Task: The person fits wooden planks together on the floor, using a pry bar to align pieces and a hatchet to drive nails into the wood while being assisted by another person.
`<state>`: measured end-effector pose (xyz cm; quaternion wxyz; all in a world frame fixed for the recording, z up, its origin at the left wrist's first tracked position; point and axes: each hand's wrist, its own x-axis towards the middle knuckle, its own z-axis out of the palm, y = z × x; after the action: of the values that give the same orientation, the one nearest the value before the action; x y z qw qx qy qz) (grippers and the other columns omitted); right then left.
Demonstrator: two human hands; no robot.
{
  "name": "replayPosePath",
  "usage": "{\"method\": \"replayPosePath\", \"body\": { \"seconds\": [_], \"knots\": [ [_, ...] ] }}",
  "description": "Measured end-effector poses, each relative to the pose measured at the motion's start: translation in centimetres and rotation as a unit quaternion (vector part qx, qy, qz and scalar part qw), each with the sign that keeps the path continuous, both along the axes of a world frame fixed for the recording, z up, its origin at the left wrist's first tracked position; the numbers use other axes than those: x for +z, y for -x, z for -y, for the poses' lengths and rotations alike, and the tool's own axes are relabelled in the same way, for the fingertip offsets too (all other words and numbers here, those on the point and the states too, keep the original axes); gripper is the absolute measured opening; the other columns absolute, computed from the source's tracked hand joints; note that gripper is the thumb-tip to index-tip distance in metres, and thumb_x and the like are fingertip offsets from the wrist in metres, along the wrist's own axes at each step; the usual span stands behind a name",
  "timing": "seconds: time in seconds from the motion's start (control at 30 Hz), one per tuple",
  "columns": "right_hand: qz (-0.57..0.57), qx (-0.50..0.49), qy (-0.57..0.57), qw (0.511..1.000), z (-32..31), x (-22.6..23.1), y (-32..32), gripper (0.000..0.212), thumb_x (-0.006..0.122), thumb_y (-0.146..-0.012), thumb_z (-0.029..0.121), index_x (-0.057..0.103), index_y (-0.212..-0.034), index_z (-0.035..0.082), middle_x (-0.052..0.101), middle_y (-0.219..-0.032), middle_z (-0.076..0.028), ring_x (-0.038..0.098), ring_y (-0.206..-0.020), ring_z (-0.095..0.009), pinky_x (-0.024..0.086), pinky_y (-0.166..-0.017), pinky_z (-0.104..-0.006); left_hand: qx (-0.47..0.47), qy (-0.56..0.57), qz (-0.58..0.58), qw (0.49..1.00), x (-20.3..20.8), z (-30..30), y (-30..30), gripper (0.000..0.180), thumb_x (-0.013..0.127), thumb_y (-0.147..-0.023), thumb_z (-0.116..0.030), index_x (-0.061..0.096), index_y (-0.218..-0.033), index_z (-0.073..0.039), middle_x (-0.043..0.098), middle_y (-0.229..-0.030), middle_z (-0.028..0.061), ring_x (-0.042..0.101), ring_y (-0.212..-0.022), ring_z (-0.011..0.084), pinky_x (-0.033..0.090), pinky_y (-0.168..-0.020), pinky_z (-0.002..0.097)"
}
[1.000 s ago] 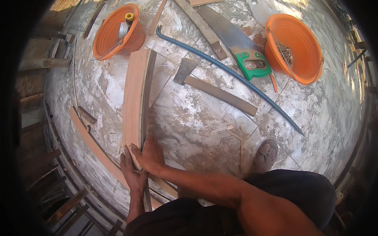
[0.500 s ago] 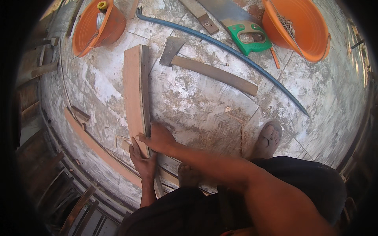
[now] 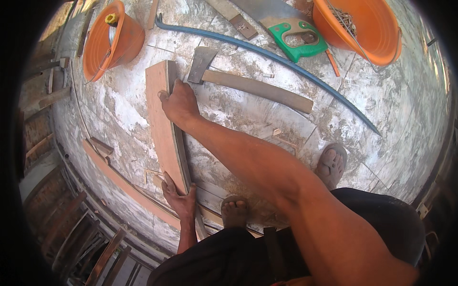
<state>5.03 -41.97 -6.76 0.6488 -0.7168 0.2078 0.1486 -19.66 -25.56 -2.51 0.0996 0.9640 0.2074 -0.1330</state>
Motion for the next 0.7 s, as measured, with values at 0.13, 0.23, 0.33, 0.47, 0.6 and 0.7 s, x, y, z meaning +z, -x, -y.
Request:
{"method": "replayPosePath", "body": {
  "seconds": [0.13, 0.23, 0.33, 0.47, 0.6, 0.7],
  "knots": [
    [0.011, -0.006, 0.006, 1.0, 0.8, -0.6, 0.7, 0.046, 0.07, -0.097, 0.031, 0.067, -0.122, -0.007, 0.071, -0.11, -0.031, 0.069, -0.107, -0.042, 0.051, -0.099, -0.0436, -0.021, -0.115, 0.032, 0.993, -2.4, 0.9, 1.5, 0.111, 0.087, -0.066, -0.029, 0.033, -0.163, -0.019, 0.037, -0.152, 0.0341, 0.039, -0.138, 0.0512, 0.031, -0.115, 0.0594],
    [0.015, -0.032, 0.011, 0.999, 1.0, -1.2, 1.0, 0.04, 0.071, -0.096, 0.031, 0.072, -0.116, -0.003, 0.073, -0.106, -0.029, 0.071, -0.103, -0.04, 0.053, -0.095, -0.043, -0.02, -0.154, 0.051, 0.987, -3.6, 1.4, 1.8, 0.113, 0.087, -0.062, -0.031, 0.035, -0.162, -0.02, 0.037, -0.152, 0.0322, 0.04, -0.137, 0.0495, 0.03, -0.114, 0.0608],
    [0.013, -0.037, -0.012, 0.999, 1.6, -1.6, 1.3, 0.038, 0.072, -0.095, 0.03, 0.073, -0.114, -0.004, 0.074, -0.105, -0.027, 0.072, -0.1, -0.039, 0.053, -0.093, -0.0423, -0.034, -0.181, 0.084, 0.979, -4.7, 1.7, 2.3, 0.114, 0.086, -0.061, -0.03, 0.035, -0.163, -0.021, 0.037, -0.152, 0.0316, 0.04, -0.136, 0.0496, 0.029, -0.113, 0.0613],
    [0.042, -0.046, -0.023, 0.998, 2.0, -2.7, 1.5, 0.041, 0.075, -0.094, 0.031, 0.072, -0.121, -0.001, 0.074, -0.11, -0.025, 0.072, -0.095, -0.038, 0.054, -0.091, -0.0415, -0.015, -0.117, 0.052, 0.992, -3.5, 1.3, 1.5, 0.115, 0.085, -0.06, -0.028, 0.034, -0.163, -0.021, 0.034, -0.154, 0.0319, 0.038, -0.136, 0.0505, 0.027, -0.114, 0.0613],
    [0.144, -0.021, 0.129, 0.981, 3.2, -2.2, 1.1, 0.036, 0.077, -0.093, 0.034, 0.072, -0.115, 0.005, 0.073, -0.099, -0.016, 0.071, -0.083, -0.03, 0.055, -0.079, -0.0387, -0.002, -0.098, 0.073, 0.993, -4.0, 0.9, 2.0, 0.117, 0.084, -0.057, -0.03, 0.036, -0.162, -0.021, 0.035, -0.152, 0.0324, 0.037, -0.136, 0.0512, 0.025, -0.116, 0.0615],
    [0.315, -0.086, 0.161, 0.932, 8.6, 1.8, -1.4, 0.022, 0.073, -0.095, 0.03, 0.066, -0.093, 0.009, 0.063, -0.082, -0.009, 0.066, -0.077, -0.029, 0.052, -0.069, -0.0447, 0.008, -0.102, 0.074, 0.992, -3.2, 0.8, 2.2, 0.115, 0.082, -0.058, -0.026, 0.036, -0.162, -0.02, 0.035, -0.152, 0.0324, 0.036, -0.137, 0.0517, 0.024, -0.116, 0.0628]
  ]
}}
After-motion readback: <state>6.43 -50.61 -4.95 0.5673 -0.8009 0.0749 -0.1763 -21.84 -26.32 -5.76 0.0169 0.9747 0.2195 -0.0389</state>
